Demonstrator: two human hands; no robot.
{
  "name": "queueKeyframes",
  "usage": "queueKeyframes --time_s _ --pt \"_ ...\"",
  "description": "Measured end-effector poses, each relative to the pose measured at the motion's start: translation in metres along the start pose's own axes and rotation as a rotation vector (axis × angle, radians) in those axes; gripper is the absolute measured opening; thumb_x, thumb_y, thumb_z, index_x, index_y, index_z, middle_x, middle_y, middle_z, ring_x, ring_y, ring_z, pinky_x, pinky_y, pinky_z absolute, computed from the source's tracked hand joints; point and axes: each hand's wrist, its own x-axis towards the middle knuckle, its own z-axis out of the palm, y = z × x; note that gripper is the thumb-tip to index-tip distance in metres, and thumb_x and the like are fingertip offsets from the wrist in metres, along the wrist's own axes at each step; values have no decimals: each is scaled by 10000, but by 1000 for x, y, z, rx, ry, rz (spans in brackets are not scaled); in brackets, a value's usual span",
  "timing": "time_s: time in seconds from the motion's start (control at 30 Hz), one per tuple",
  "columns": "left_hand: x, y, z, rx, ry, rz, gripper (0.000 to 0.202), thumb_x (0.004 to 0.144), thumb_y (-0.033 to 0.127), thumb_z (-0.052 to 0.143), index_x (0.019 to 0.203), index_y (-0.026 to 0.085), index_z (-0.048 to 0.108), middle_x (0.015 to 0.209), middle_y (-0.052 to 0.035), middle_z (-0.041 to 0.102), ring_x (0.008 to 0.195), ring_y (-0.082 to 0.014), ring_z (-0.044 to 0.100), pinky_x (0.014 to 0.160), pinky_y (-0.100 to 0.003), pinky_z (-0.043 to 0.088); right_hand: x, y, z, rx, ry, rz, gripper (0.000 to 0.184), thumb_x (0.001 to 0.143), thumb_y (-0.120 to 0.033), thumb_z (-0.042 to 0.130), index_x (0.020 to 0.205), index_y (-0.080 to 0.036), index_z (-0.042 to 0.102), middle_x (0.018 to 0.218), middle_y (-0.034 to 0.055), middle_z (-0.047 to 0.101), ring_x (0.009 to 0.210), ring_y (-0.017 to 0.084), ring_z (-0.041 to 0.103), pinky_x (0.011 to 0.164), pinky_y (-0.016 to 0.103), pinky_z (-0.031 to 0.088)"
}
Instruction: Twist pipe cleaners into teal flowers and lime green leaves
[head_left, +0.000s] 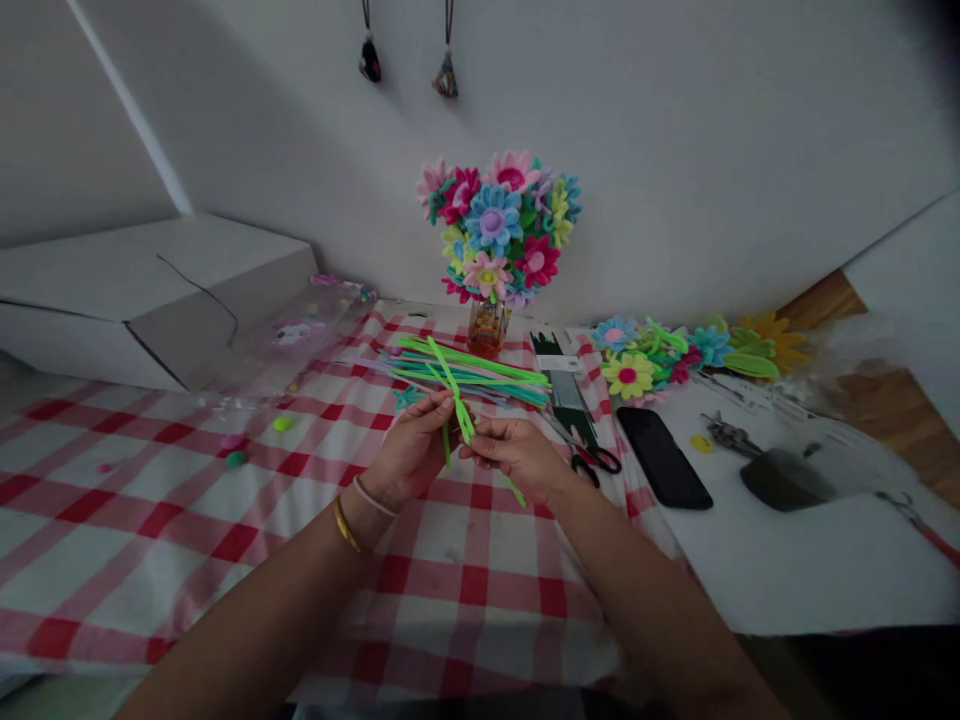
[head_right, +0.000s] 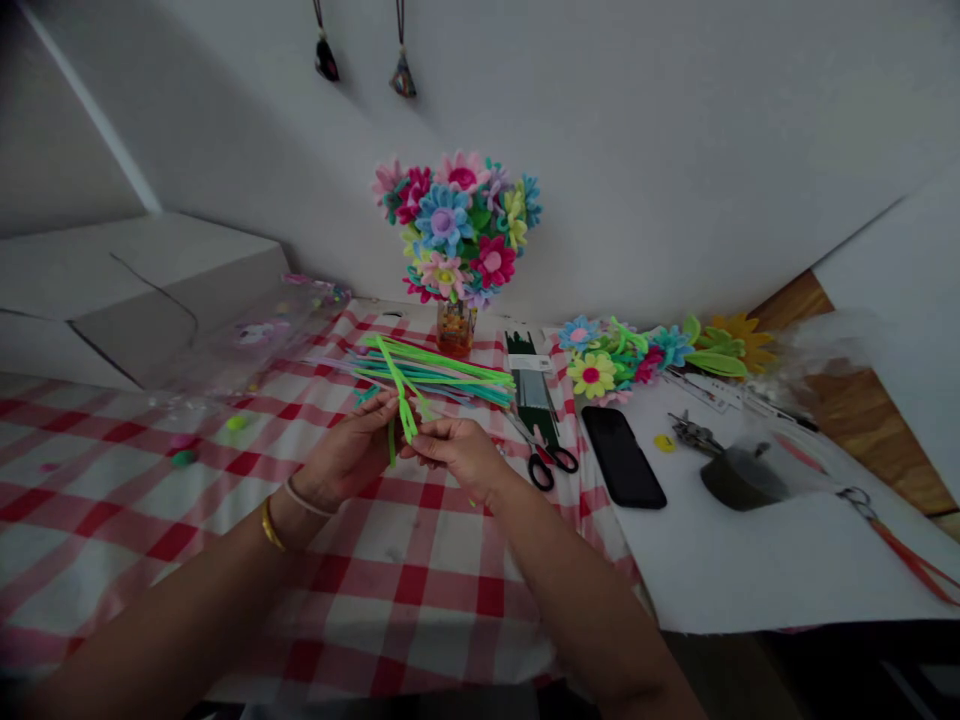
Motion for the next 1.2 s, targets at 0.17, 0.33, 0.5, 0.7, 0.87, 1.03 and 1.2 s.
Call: queueKeyframes --time_s 0.17,0.33,0.5,0.7,0.87,1.03,1.2 --pt "2 2 -5 315 132 130 182 623 258 667 770 154 639 697 -10 609 572 -102 523 530 -234 390 -2 -4 0 -258 135 -161 166 678 -328 617 709 -167 642 680 4 622 606 96 509 622 241 389" --pt "3 9 -14 672 182 278 121 630 272 662 692 167 663 615 12 577 536 -97 494 479 -216 357 0 -8 -5 -421 281 -176 128 641 -279 629 714 -176 653 669 -6 613 617 116 517 618 253 394" --pt "-1 12 -9 378 56 38 107 604 222 693 649 141 640 509 20 561 466 -82 494 475 -213 388 0 -10 -5 -474 287 -197 137 661 -269 602 722 -161 661 690 1 609 627 112 503 621 247 384" --pt "-2 11 -7 145 44 -84 130 566 161 728 662 122 650 595 -15 630 544 -115 588 585 -261 479 -3 -6 -3 -545 214 -213 154 691 -298 557 665 -167 633 591 -28 545 539 89 442 526 221 335" --pt "-3 9 -5 237 21 -28 125 585 197 720 663 122 657 591 -13 624 539 -111 580 569 -248 468 -4 -3 -2 -633 249 -229 140 688 -271 530 626 -167 602 562 -36 517 512 83 421 486 209 311" --pt "-3 6 -3 337 -30 15 118 609 217 700 639 110 660 562 -4 590 506 -73 521 515 -200 417 -4 -2 -3 -666 241 -245 166 700 -296 534 672 -166 633 587 -27 544 531 83 437 490 197 316" --pt "-2 6 -3 251 -2 3 91 613 185 692 646 108 657 571 0 583 510 -73 528 531 -203 422 -6 -8 -5 -671 149 -220 236 733 -354 529 723 -158 661 576 -29 538 528 82 445 502 200 323"
